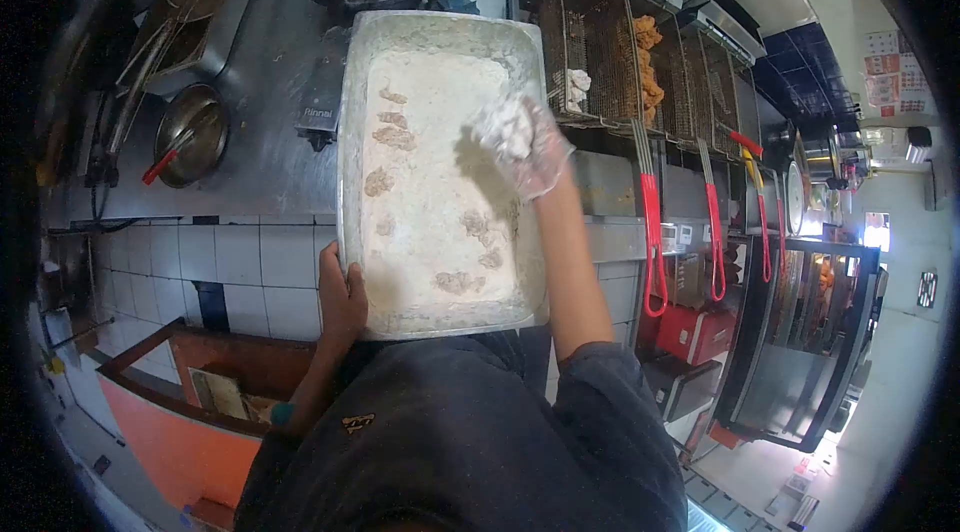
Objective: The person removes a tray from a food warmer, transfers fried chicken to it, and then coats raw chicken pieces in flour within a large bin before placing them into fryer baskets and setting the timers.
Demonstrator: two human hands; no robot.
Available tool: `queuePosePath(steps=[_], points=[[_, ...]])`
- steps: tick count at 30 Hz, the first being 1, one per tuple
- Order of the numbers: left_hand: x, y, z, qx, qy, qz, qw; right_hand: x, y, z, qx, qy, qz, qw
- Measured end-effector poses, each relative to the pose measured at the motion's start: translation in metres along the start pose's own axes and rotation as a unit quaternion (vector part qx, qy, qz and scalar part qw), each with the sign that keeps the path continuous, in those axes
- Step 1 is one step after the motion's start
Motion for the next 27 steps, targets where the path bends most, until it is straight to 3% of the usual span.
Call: queuePosePath(steps=[1, 2, 3, 5, 6, 7, 9, 11, 13, 14, 17, 19, 21, 23, 24, 25, 27], points=[[0.002, -0.001, 0.000, -0.001, -0.002, -0.001, 1.000, -0.021, 0.008, 0.009, -0.035, 0.026, 0.021, 0.999], [0.003, -0.002, 0.000, -0.001, -0.005, -0.001, 1.000, -0.047, 0.023, 0.010, 0.005, -0.043, -0.037, 0.998], [0.002, -0.002, 0.000, 0.000, -0.006, 0.002, 1.000, -0.061, 0.051, 0.010, 0.018, -0.034, 0.070, 0.997], [0.001, -0.001, 0.000, 0.001, -0.006, 0.008, 1.000, -0.121, 0.033, 0.035, -0.037, -0.092, -0.009, 0.995], [0.002, -0.002, 0.000, 0.002, -0.007, 0.010, 1.000, -0.155, 0.002, 0.060, 0.014, -0.110, -0.034, 0.993], [0.005, -0.003, 0.000, 0.003, -0.006, 0.011, 1.000, -0.174, -0.005, 0.063, 0.176, -0.191, -0.047, 0.965], [0.008, -0.004, 0.001, 0.002, -0.009, 0.008, 1.000, -0.210, -0.057, 0.108, 0.267, -0.120, -0.232, 0.927], [0.009, -0.004, 0.001, -0.002, -0.017, 0.002, 1.000, -0.227, -0.136, 0.165, 0.187, -0.033, -0.337, 0.922], [0.005, -0.002, -0.001, 0.005, 0.001, 0.013, 1.000, -0.212, -0.125, 0.155, 0.295, -0.011, -0.469, 0.832], [0.003, -0.002, 0.000, 0.011, 0.010, 0.021, 1.000, -0.237, -0.234, 0.234, 0.326, 0.037, -0.586, 0.741], [0.001, -0.002, 0.000, 0.012, -0.016, 0.023, 1.000, -0.313, -0.284, 0.303, 0.331, -0.082, -0.758, 0.556], [0.006, -0.003, 0.006, -0.004, -0.028, 0.023, 0.999, -0.302, -0.305, 0.319, 0.324, -0.138, -0.839, 0.415], [0.006, -0.003, 0.002, -0.016, -0.039, 0.024, 0.999, -0.307, -0.198, 0.256, 0.323, -0.166, -0.782, 0.507], [0.004, -0.002, 0.002, -0.012, -0.029, 0.022, 0.999, -0.299, -0.126, 0.223, 0.350, -0.229, -0.641, 0.643], [0.006, -0.003, 0.002, -0.009, -0.039, 0.027, 0.999, -0.289, -0.062, 0.200, 0.376, -0.268, -0.717, 0.522], [0.005, -0.003, 0.004, -0.013, -0.048, 0.024, 0.998, -0.266, -0.042, 0.189, 0.356, -0.211, -0.591, 0.693], [0.003, -0.002, 0.002, -0.026, -0.065, 0.011, 0.997, -0.208, 0.018, 0.160, 0.163, -0.262, -0.664, 0.681]])
Point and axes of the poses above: each hand's wrist, its own z-axis towards the middle knuckle, its own y-axis out of the palm, x = y × z, the point moved 6 cm from there along z, towards the middle knuckle, and after that the axes turned 3 degrees about y, right-handed, at the moved point
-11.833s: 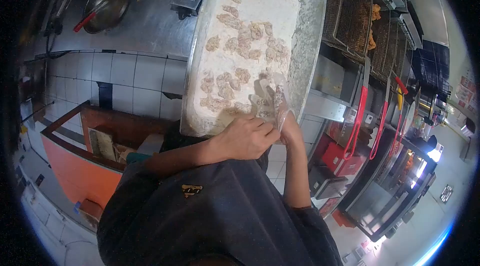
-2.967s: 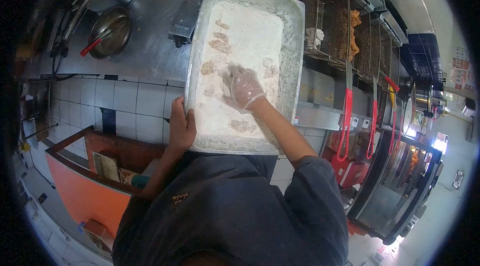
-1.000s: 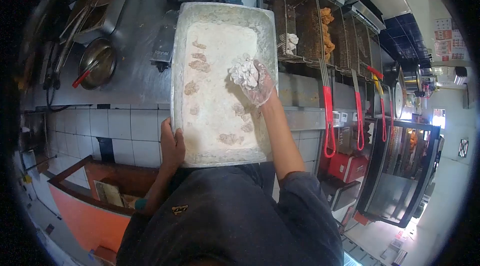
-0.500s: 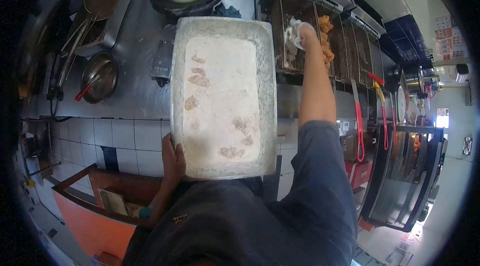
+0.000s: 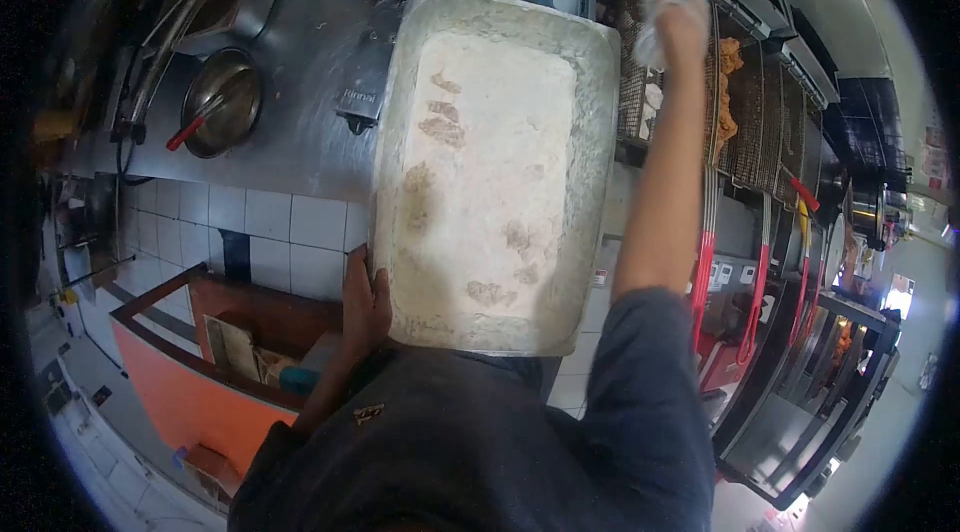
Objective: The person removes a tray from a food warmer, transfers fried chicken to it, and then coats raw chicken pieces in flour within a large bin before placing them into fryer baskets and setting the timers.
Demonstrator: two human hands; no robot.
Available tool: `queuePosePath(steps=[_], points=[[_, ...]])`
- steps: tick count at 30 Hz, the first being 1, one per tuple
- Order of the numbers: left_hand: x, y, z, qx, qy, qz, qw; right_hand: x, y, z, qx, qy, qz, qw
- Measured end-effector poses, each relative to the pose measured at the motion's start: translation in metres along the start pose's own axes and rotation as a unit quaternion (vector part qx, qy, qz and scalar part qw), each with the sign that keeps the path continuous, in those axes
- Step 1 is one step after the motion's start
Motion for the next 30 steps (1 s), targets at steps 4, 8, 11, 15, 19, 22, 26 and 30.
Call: queuePosePath(steps=[4, 8, 11, 15, 19, 22, 26, 30], points=[[-0.008, 0.003, 0.000, 0.008, 0.019, -0.003, 1.000, -0.028, 0.149, -0.122, -0.175, -0.048, -0.197, 0.964], [-0.003, 0.001, -0.001, 0.018, 0.035, 0.002, 0.999, -0.039, 0.259, -0.204, -0.300, -0.053, -0.159, 0.939], [-0.004, 0.001, 0.001, 0.039, 0.056, -0.003, 0.998, -0.046, 0.277, -0.255, -0.262, -0.253, -0.318, 0.876], [0.002, -0.003, 0.000, 0.045, 0.082, -0.018, 0.995, -0.055, 0.251, -0.337, -0.285, -0.315, -0.222, 0.878], [-0.001, -0.001, 0.001, 0.042, 0.083, -0.014, 0.996, -0.020, 0.248, -0.344, -0.355, -0.312, -0.231, 0.850], [0.000, -0.001, 0.000, 0.047, 0.094, 0.000, 0.995, 0.003, 0.234, -0.301, -0.284, -0.101, -0.267, 0.915], [-0.001, -0.001, -0.001, 0.042, 0.080, -0.002, 0.996, 0.006, 0.230, -0.329, -0.211, -0.229, -0.310, 0.898], [-0.003, 0.001, 0.000, 0.043, 0.079, 0.005, 0.996, -0.018, 0.192, -0.365, -0.254, -0.447, -0.206, 0.833]])
Point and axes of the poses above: each hand's wrist, its own z-axis towards the middle knuckle, its own y-axis out of the palm, x = y × z, the point moved 6 cm from there along z, towards the middle knuckle, and after that the axes turned 3 degrees about y, right-handed, at the moved point
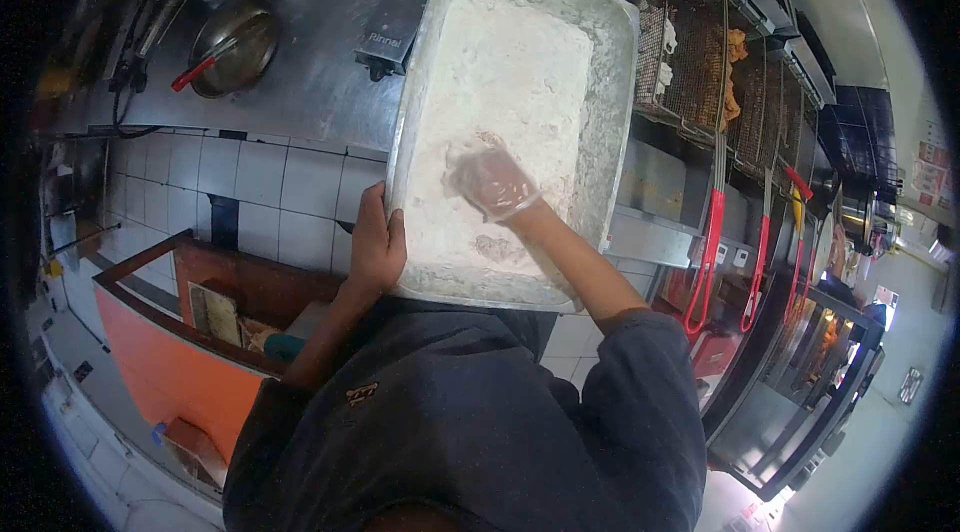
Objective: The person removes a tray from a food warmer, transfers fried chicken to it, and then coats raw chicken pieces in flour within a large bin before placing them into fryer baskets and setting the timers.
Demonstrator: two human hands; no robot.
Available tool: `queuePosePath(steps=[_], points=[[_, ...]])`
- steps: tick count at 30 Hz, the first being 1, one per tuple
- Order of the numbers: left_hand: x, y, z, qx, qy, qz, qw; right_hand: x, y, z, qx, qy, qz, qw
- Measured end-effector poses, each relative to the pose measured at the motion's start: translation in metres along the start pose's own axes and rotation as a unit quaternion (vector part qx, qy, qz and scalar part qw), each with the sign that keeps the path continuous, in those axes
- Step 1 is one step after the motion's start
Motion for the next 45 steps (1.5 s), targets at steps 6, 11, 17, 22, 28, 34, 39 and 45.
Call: queuePosePath(steps=[6, 11, 17, 22, 28, 34, 39, 45], points=[[-0.001, 0.000, -0.001, -0.003, 0.000, 0.010, 1.000, 0.045, -0.005, -0.014, -0.063, 0.378, -0.146, 0.912], [0.001, 0.000, 0.001, -0.010, -0.006, 0.009, 1.000, -0.023, 0.025, -0.001, -0.140, 0.081, -0.077, 0.984], [-0.003, 0.001, -0.001, -0.003, -0.008, 0.009, 1.000, -0.023, 0.026, 0.037, -0.093, 0.149, 0.039, 0.984], [-0.001, 0.000, 0.000, -0.009, -0.011, 0.000, 1.000, 0.008, 0.046, -0.001, -0.020, 0.281, 0.232, 0.931], [-0.001, 0.000, -0.001, -0.010, -0.031, 0.009, 0.999, 0.038, -0.020, -0.045, -0.059, 0.453, -0.110, 0.883], [-0.003, 0.001, 0.000, -0.014, -0.016, -0.001, 1.000, 0.036, -0.013, -0.038, -0.061, 0.276, 0.024, 0.959], [0.000, -0.001, -0.001, -0.002, 0.012, 0.004, 1.000, 0.078, -0.028, -0.035, -0.130, 0.382, -0.030, 0.915], [0.002, -0.002, 0.000, 0.001, -0.020, 0.003, 1.000, 0.016, -0.049, -0.081, -0.197, 0.368, 0.044, 0.908]])
Point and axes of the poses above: each hand's wrist, its own z-axis towards the middle knuckle, its own y-axis out of the palm, x = y × z, the point moved 6 cm from there along z, towards the middle knuckle, and after that the axes turned 3 degrees about y, right-handed, at the moved point
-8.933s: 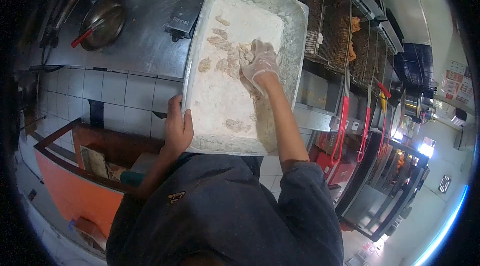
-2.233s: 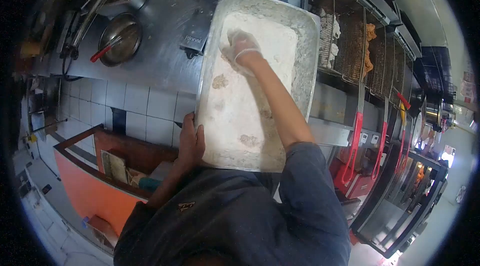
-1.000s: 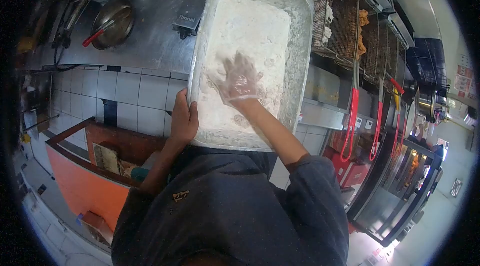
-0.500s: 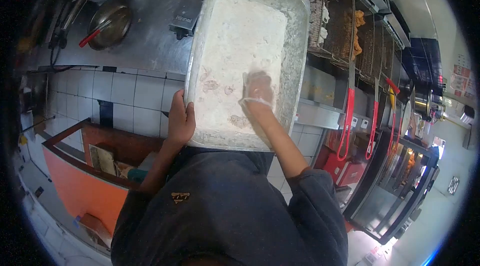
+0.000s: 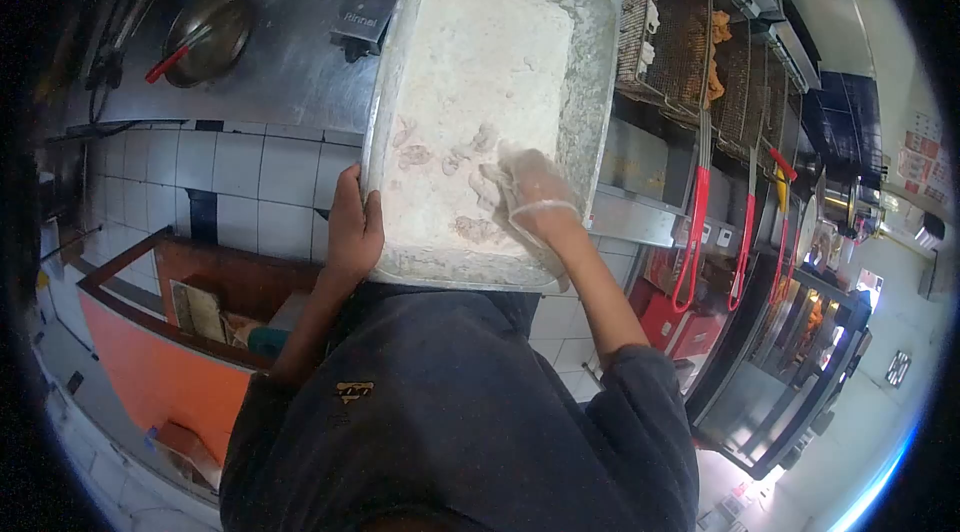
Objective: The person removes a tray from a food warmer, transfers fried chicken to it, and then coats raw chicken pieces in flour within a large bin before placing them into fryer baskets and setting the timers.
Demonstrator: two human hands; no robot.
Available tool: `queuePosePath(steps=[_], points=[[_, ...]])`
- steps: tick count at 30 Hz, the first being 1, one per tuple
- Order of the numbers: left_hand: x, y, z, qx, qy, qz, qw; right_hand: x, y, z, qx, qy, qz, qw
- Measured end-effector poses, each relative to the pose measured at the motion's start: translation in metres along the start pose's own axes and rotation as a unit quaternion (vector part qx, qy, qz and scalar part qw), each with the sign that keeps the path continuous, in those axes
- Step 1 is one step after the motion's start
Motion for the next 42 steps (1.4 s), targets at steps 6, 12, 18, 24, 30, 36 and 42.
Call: queuePosePath(steps=[6, 12, 18, 24, 30, 36, 42], points=[[-0.003, 0.003, 0.000, 0.004, 0.021, 0.002, 1.000, -0.027, 0.018, -0.024, -0.046, 0.050, -0.162, 0.985], [0.000, 0.001, 0.000, 0.003, 0.016, 0.001, 1.000, -0.040, 0.014, -0.031, -0.067, 0.168, 0.049, 0.982], [-0.005, 0.003, -0.002, 0.009, 0.029, 0.013, 0.999, -0.030, 0.048, -0.030, 0.053, 0.008, -0.104, 0.993], [-0.002, 0.001, 0.001, -0.024, -0.022, -0.001, 0.999, -0.011, 0.000, 0.004, 0.129, -0.059, -0.231, 0.962], [-0.003, 0.002, 0.000, -0.008, -0.012, 0.015, 1.000, -0.066, 0.060, -0.010, -0.005, -0.045, -0.185, 0.982], [0.000, -0.001, 0.002, -0.009, -0.016, 0.006, 1.000, -0.055, 0.020, 0.020, 0.210, -0.110, -0.067, 0.969], [0.000, -0.001, 0.002, -0.002, -0.004, 0.009, 1.000, -0.088, 0.041, 0.019, 0.147, -0.263, -0.085, 0.950]])
Point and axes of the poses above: each hand's wrist, its own z-axis towards the middle knuckle, its own y-axis out of the palm, x = y × z, the point moved 6 cm from there along z, towards the middle knuckle, and after that the axes turned 3 degrees about y, right-handed, at the moved point
